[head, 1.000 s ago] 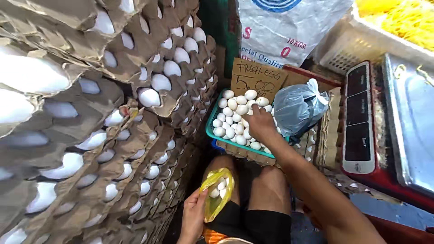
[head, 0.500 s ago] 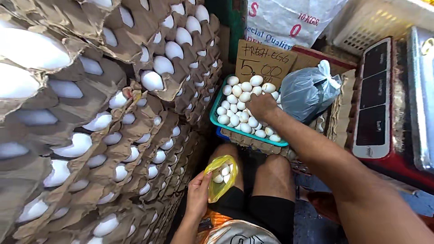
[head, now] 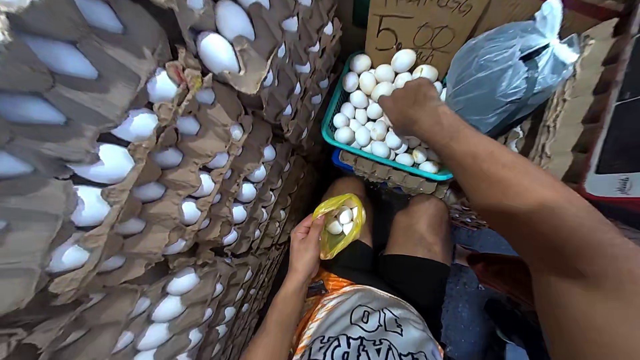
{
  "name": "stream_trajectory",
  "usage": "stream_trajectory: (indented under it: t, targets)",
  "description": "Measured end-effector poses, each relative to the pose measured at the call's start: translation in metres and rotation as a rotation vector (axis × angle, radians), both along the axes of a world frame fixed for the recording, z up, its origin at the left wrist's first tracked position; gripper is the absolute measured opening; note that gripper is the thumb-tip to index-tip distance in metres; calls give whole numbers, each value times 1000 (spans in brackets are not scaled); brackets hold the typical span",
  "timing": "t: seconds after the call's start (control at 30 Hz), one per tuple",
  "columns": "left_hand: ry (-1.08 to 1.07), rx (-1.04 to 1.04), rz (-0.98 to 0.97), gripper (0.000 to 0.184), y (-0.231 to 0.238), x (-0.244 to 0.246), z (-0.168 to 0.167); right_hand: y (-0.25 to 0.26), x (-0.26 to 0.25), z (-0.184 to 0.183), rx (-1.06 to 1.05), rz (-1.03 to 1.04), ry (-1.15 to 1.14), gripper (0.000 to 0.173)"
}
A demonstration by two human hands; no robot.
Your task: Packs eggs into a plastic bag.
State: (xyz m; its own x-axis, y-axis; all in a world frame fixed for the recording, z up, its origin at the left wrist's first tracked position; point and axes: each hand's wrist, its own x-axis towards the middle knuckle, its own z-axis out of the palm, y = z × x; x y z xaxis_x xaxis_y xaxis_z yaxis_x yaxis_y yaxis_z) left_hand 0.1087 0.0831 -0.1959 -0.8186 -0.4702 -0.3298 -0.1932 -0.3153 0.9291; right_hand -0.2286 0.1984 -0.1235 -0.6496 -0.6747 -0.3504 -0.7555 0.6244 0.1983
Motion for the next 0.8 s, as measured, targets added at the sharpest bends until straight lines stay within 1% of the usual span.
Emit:
stream_trajectory:
  t: [0.1, 0.17, 0.2, 0.23, 0.3, 0.33, 0.37, 0.4, 0.43, 0.5, 0.57, 0.7, 0.8]
  targets:
    - [0, 19, 6, 31, 1, -2, 0, 11, 6, 20, -192, -83, -28, 54]
    - [-1, 35, 9, 31, 2, -3, -1, 26, 23, 32, -407, -128, -133, 61]
    - [-2, 43, 11, 31, 2, -3, -1, 34, 41, 38, -535, -137, -239, 62]
    - [-2, 53, 17, 32, 3, -3, -2, 40, 62, 41, -644, -151, -391, 61]
    - [2, 69, 39, 33, 5, -4, -2, 47, 116, 35, -792, -244, -857, 53]
    - [5, 63, 58, 33, 7, -4, -2, 48, 142, 23, -806, -316, -1092, 47]
    - [13, 48, 84, 32, 10, -4, -3, 46, 163, 10, -776, -397, -1257, 43]
    - [25, 15, 113, 31, 14, -4, -4, 42, 179, -2, -729, -483, -1352, 42]
    - [40, -24, 138, 29, 19, -3, -6, 37, 191, -13, -689, -565, -1390, 43]
    - [73, -104, 173, 27, 29, 0, -10, 27, 209, -31, -677, -694, -1367, 45]
    - [110, -191, 214, 25, 37, 3, -15, 17, 222, -44, -694, -751, -1245, 45]
    - [164, -282, 191, 27, 37, 7, -17, 7, 241, -47, -556, -660, -887, 49]
    - [113, -285, 206, 26, 36, 10, -16, 5, 249, -46, -462, -529, -748, 43]
